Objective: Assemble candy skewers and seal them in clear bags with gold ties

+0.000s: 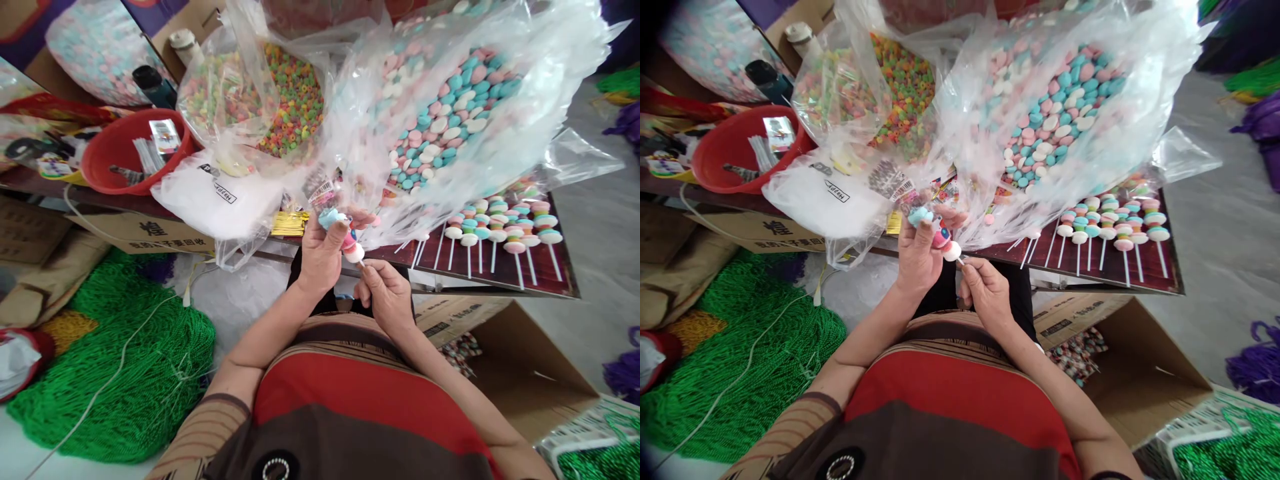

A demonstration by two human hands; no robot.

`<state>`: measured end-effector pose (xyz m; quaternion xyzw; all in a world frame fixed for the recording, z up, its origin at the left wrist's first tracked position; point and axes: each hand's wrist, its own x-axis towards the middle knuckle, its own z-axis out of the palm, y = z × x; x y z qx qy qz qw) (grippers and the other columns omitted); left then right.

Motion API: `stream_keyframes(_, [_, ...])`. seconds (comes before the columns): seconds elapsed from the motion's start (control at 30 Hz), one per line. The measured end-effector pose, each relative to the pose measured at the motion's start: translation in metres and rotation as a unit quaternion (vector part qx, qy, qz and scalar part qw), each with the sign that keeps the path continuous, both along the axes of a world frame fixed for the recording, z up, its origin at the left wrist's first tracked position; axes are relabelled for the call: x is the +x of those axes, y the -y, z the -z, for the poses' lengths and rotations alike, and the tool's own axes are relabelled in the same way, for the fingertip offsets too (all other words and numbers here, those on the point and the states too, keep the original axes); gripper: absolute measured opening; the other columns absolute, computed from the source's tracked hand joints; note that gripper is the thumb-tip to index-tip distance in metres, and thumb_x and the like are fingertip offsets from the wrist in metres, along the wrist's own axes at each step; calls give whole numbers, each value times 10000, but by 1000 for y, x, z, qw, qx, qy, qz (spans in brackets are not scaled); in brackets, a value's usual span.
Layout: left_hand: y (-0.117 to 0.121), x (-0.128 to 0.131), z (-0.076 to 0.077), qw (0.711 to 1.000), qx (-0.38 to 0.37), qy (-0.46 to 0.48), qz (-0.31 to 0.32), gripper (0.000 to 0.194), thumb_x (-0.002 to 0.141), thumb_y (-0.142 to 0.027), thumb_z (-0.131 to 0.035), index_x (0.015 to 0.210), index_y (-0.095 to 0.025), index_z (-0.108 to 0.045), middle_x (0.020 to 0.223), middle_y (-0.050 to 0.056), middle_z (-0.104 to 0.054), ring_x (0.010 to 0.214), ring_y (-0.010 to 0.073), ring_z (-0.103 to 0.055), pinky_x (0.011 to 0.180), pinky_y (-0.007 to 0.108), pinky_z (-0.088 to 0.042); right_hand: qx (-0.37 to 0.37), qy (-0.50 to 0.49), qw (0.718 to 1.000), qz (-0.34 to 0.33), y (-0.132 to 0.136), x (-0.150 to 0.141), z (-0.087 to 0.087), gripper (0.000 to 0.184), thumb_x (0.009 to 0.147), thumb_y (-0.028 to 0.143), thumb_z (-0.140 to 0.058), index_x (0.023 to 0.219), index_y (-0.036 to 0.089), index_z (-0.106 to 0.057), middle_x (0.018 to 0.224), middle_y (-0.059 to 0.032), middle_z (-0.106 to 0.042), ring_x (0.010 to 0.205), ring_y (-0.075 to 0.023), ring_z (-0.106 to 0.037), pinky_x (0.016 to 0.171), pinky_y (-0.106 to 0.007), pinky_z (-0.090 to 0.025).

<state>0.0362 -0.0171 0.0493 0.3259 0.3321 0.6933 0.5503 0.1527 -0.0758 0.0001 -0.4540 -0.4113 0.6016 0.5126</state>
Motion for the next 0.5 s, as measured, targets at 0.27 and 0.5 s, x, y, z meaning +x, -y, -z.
stream_keyframes(0.27, [-3, -28, -22, 997, -14, -11, 72, 555, 710, -666, -806, 1082, -274, -679, 883, 44, -738, 1113, 278, -718, 836, 381, -585, 41, -4, 999, 23, -5, 3, 4, 252, 914, 488, -705, 970, 245, -737, 464, 107, -445, 431, -88, -413, 542, -278, -463])
stream_keyframes(0.5, [4, 3, -12, 998, -13, -5, 62, 380, 798, -592, -779, 867, -242, -647, 781, -7, -684, 999, 218, -739, 857, 353, -580, 73, 63, 993, 72, -11, -2, -6, 266, 916, 504, -696, 983, 247, -694, 607, 58, -604, 504, -95, -494, 514, -253, -416])
